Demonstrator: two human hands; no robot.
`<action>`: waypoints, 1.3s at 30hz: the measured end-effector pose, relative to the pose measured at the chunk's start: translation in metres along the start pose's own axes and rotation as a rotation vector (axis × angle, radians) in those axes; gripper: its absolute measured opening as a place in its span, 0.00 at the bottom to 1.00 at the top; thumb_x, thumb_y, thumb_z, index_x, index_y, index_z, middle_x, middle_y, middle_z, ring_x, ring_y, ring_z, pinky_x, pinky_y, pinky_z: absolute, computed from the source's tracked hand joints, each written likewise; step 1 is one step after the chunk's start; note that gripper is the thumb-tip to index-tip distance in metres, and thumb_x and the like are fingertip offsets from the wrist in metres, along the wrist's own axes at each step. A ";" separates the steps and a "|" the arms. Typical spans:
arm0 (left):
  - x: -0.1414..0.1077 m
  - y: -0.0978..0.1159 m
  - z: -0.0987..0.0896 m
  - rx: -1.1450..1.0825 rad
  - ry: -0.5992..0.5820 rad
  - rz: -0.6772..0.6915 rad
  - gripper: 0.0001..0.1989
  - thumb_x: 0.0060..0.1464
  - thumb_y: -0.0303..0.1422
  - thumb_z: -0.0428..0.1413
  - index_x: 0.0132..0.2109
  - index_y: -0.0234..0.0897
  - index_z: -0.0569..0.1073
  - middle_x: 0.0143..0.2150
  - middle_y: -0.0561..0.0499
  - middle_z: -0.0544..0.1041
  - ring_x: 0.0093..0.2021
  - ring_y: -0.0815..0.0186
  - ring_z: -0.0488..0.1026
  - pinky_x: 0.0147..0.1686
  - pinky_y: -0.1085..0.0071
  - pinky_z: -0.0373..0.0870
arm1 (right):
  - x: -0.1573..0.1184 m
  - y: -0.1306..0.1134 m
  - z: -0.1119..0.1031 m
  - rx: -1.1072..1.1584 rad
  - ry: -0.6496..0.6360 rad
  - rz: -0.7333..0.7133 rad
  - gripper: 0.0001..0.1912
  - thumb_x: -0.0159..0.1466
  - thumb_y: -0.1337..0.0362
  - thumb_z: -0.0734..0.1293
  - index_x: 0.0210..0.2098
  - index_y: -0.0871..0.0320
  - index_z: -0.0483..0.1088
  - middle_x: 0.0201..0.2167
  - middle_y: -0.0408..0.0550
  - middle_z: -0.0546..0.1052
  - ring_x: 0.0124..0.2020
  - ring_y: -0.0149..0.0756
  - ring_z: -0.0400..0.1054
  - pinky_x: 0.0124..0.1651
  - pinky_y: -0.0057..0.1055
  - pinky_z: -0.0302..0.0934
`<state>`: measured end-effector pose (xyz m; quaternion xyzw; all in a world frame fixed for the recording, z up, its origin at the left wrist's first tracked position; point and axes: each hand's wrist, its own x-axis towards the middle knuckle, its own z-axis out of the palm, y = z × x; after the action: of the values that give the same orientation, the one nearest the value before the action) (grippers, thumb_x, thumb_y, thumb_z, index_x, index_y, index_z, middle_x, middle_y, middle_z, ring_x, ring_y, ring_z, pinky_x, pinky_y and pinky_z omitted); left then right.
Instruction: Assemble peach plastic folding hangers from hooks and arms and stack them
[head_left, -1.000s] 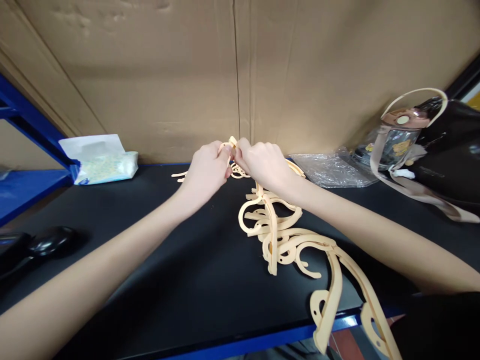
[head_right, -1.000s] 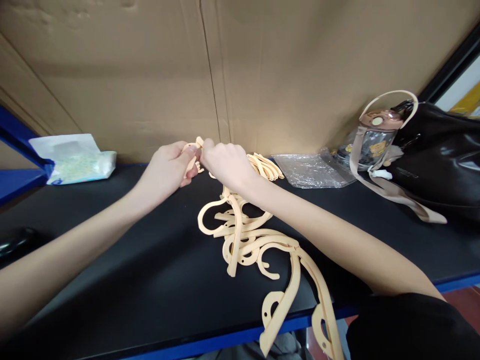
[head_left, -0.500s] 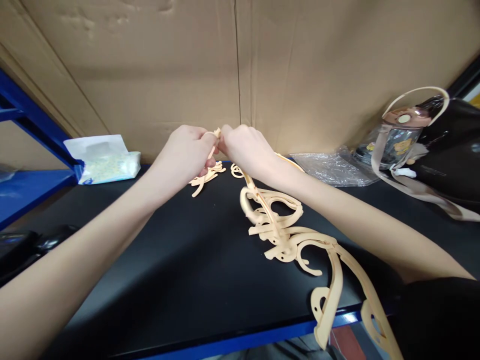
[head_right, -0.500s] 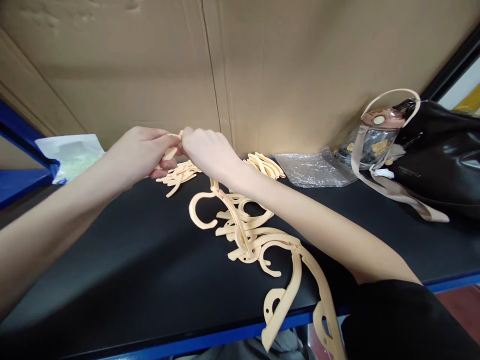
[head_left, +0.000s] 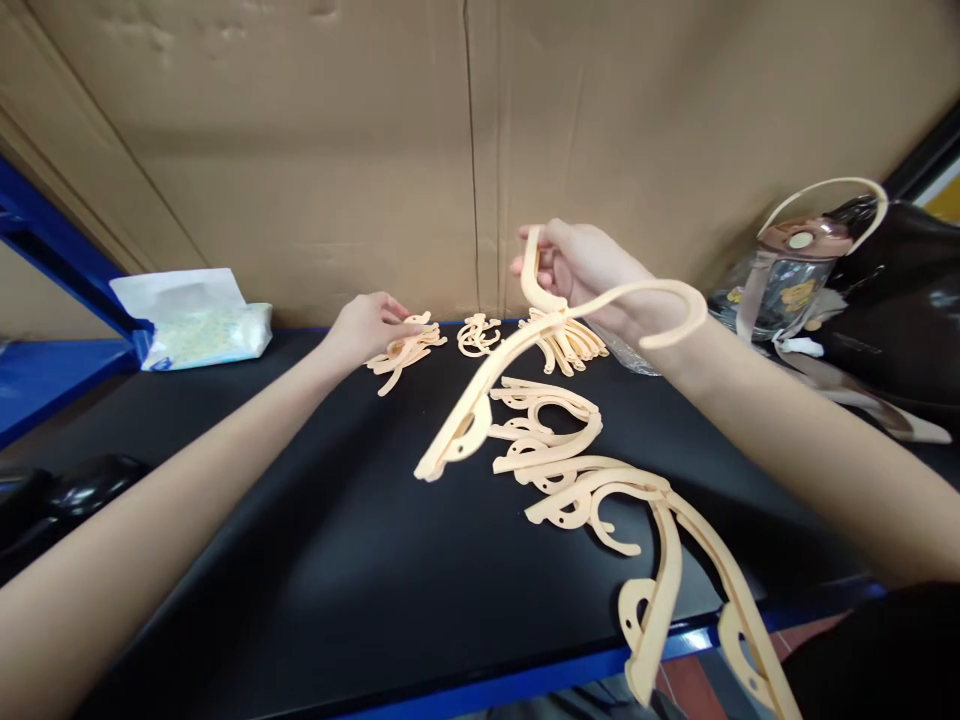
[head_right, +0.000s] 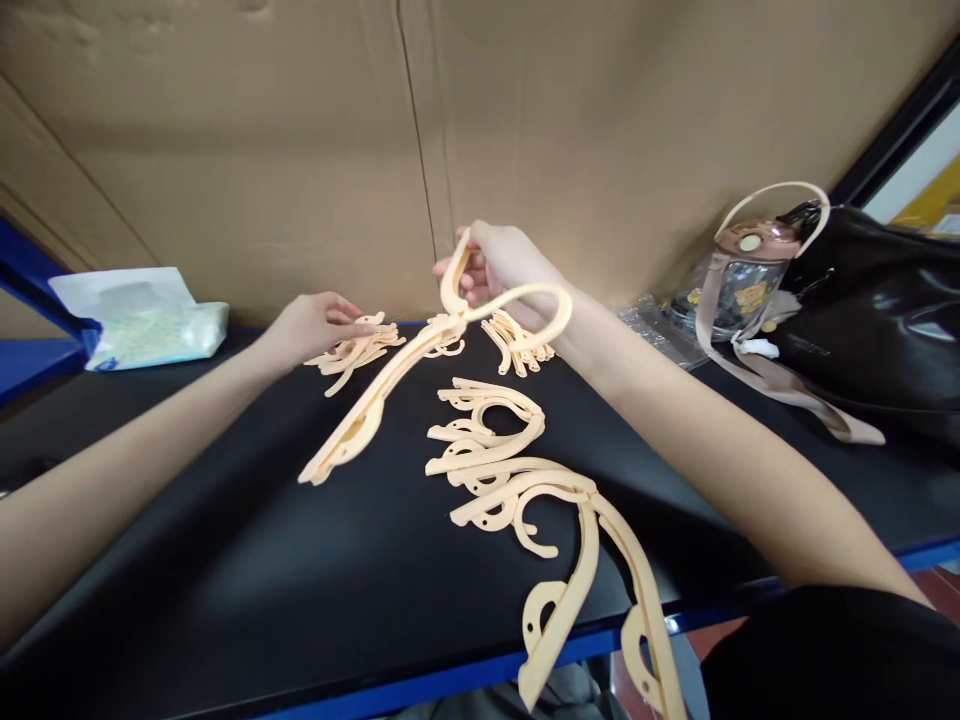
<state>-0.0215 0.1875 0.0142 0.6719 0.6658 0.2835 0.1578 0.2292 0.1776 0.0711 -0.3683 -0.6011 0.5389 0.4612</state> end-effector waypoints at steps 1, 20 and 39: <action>0.002 -0.004 0.004 0.038 0.031 0.002 0.18 0.42 0.46 0.61 0.34 0.37 0.71 0.34 0.45 0.77 0.34 0.57 0.73 0.31 0.66 0.67 | -0.007 0.004 -0.004 0.023 -0.002 0.035 0.06 0.68 0.66 0.54 0.42 0.59 0.59 0.26 0.41 0.69 0.19 0.24 0.58 0.23 0.22 0.55; -0.033 -0.044 0.013 0.283 -0.110 0.233 0.39 0.58 0.51 0.45 0.68 0.30 0.48 0.65 0.36 0.58 0.64 0.50 0.57 0.62 0.56 0.53 | -0.095 0.054 -0.047 0.310 0.106 0.265 0.06 0.64 0.73 0.57 0.37 0.58 0.62 0.27 0.48 0.78 0.21 0.27 0.69 0.25 0.21 0.69; -0.096 0.048 0.011 -0.929 -0.583 -0.107 0.36 0.54 0.60 0.45 0.51 0.31 0.73 0.51 0.36 0.75 0.48 0.51 0.74 0.45 0.59 0.73 | -0.108 0.060 -0.036 0.393 0.077 0.042 0.05 0.65 0.72 0.58 0.35 0.56 0.59 0.38 0.50 0.79 0.33 0.29 0.75 0.41 0.28 0.71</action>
<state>0.0282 0.0914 0.0179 0.5475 0.4326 0.3410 0.6299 0.2926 0.0962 -0.0055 -0.3040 -0.4586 0.6407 0.5356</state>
